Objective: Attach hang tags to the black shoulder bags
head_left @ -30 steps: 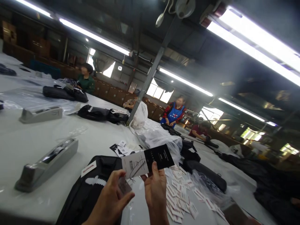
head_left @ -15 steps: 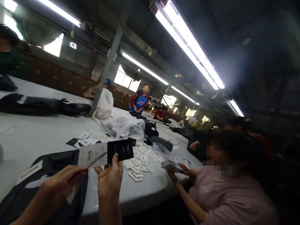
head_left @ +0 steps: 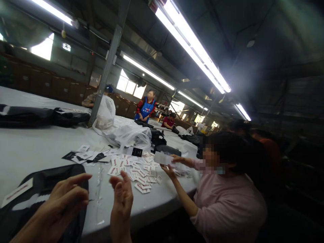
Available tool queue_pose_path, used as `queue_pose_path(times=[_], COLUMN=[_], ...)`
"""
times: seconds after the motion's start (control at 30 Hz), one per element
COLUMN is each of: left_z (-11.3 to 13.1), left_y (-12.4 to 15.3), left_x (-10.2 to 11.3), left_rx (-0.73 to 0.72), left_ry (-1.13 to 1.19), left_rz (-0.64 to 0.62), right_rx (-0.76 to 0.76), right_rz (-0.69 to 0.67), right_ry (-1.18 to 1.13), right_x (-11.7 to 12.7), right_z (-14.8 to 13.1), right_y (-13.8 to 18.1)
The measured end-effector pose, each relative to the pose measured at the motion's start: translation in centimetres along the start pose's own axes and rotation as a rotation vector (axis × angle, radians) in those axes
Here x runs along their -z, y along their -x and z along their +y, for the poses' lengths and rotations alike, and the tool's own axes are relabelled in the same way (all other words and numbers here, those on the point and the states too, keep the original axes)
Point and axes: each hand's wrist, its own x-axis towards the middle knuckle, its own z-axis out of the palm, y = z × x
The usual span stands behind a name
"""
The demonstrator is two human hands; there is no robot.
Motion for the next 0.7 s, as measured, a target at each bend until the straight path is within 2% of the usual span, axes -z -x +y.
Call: queue_pose_path(times=[0.1,0.17,0.27,0.33,0.47,0.57,0.7], left_z=[1.3,1.9,1.9,1.4,0.0,0.0,1.9], left_y=[0.2,0.2,0.3,0.4,0.7,1.0,1.3], left_x=[0.0,0.3,0.9,1.1,1.1,0.5,-1.0], left_rx=[0.020,0.119,0.247,0.339,0.474,0.507,0.493], left_ry=[-0.054,-0.002,0.114,0.195,0.361,0.457,0.577], left_rz=[-0.055,-0.037,-0.055,-0.073,-0.127,-0.169,-0.150], right_rx=[-0.102,-0.169,-0.188,-0.133,-0.025,-0.047,-0.049], right_rz=[-0.362,-0.425,-0.306,-0.225,-0.184,-0.161,-0.149], right_ry=[-0.185,-0.221,-0.107,-0.011,0.075,0.090,0.036], right_x=[-2.2,-3.5,-4.4,-4.5,-4.2,-4.2,-4.3], right_z=[-1.2,-0.7,1.1,2.2,3.3,3.3,2.8], right_y=[1.5,2.1,2.3,2.2,2.1,2.1,1.9])
